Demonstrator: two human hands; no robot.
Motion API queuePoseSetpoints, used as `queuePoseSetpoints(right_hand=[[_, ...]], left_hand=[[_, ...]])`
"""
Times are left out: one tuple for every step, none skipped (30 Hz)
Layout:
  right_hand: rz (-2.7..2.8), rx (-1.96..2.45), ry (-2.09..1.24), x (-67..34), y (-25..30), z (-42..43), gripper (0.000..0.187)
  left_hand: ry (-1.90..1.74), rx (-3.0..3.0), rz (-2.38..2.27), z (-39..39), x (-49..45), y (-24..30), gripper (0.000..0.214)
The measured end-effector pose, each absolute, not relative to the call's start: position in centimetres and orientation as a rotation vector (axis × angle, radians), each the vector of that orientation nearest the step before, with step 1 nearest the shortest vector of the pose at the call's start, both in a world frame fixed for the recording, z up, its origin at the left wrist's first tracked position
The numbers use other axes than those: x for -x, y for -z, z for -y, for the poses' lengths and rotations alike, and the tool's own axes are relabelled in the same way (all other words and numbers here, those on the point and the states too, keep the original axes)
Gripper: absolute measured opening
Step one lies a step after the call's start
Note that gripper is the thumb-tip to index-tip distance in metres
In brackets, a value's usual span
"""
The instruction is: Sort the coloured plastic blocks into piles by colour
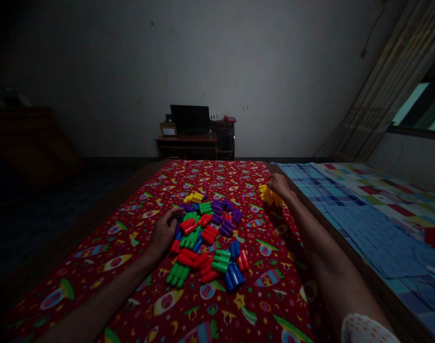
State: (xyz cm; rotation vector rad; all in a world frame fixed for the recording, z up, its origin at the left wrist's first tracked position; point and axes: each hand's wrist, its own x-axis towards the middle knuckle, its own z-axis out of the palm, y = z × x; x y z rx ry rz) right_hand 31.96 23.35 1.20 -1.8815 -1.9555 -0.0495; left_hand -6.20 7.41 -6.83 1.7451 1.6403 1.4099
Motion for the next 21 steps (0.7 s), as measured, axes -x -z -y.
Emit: queuePoseSetpoints(right_hand=[[1.945,1.882,0.067,-31.6,-1.4,-23.4,0.032],[1.955,1.858,0.075,-30.9,-1.6,-23.4,0.031],[1.991,1.809,0.069,-29.9,-1.9,-23.3,0.031],[2.055,1.739,0.05,-28.5,-2.2,-23.2,0.031],[2.146,1.658,0.018,-26.8,-2.4,-23.0,0.029],[2.25,1.569,-0.019,-24.8,-2.5,-22.7,0.028],[2.36,1.484,-0.047,-22.6,-2.5,-22.5,0.026],[2.463,1.413,-0.083,-20.3,-2.4,-22.2,0.026],[2.536,1.346,-0.114,-17.9,-2.2,-21.9,0.027],[2.585,1.311,-0.147,-15.5,-1.8,-21.6,0.029],[2.61,1.303,-0.172,-13.4,-1.3,-21.4,0.028],[2.625,1.289,-0.186,-11.4,-0.8,-21.1,0.024],[2.636,1.286,-0.2,-9.8,-0.2,-20.9,0.019],[2.638,1.289,-0.208,-8.6,0.4,-20.8,0.016],[2.635,1.293,-0.213,-7.7,0.9,-20.7,0.017],[2.628,1.3,-0.215,-7.3,1.3,-20.6,0.02],[2.617,1.306,-0.216,-7.1,1.6,-20.5,0.024],[2.605,1.308,-0.216,-7.3,1.8,-20.5,0.027],[2.593,1.308,-0.219,-7.8,1.9,-20.5,0.029],[2.582,1.306,-0.226,-8.4,1.8,-20.6,0.029],[2.573,1.303,-0.237,-9.1,1.6,-20.6,0.028]], left_hand=[[-1.411,-1.745,-1.642,-7.4,6.2,6.9,0.038],[-1.409,-1.744,-1.643,-7.5,6.2,6.9,0.038],[-1.41,-1.74,-1.644,-7.5,6.2,6.9,0.038],[-1.411,-1.736,-1.643,-7.5,6.2,7.0,0.038],[-1.41,-1.734,-1.642,-7.6,6.2,7.0,0.038],[-1.41,-1.732,-1.64,-7.6,6.2,7.0,0.038],[-1.411,-1.731,-1.639,-7.6,6.2,7.0,0.038],[-1.411,-1.73,-1.639,-7.5,6.2,7.0,0.038],[-1.411,-1.729,-1.645,-7.5,6.2,7.0,0.038],[-1.409,-1.729,-1.652,-7.5,6.2,7.0,0.038],[-1.41,-1.73,-1.66,-7.4,6.2,7.0,0.038],[-1.41,-1.732,-1.665,-7.4,6.2,7.0,0.038],[-1.409,-1.734,-1.667,-7.4,6.2,6.9,0.038],[-1.406,-1.736,-1.665,-7.3,6.2,6.9,0.038],[-1.403,-1.736,-1.664,-7.3,6.2,6.9,0.038],[-1.4,-1.734,-1.663,-7.2,6.2,6.9,0.038],[-1.397,-1.732,-1.665,-7.2,6.2,6.8,0.038],[-1.395,-1.732,-1.667,-7.1,6.1,6.7,0.038],[-1.397,-1.733,-1.667,-7.1,6.1,6.7,0.038],[-1.401,-1.733,-1.664,-7.1,6.0,6.6,0.038],[-1.407,-1.732,-1.662,-7.1,6.0,6.6,0.038]])
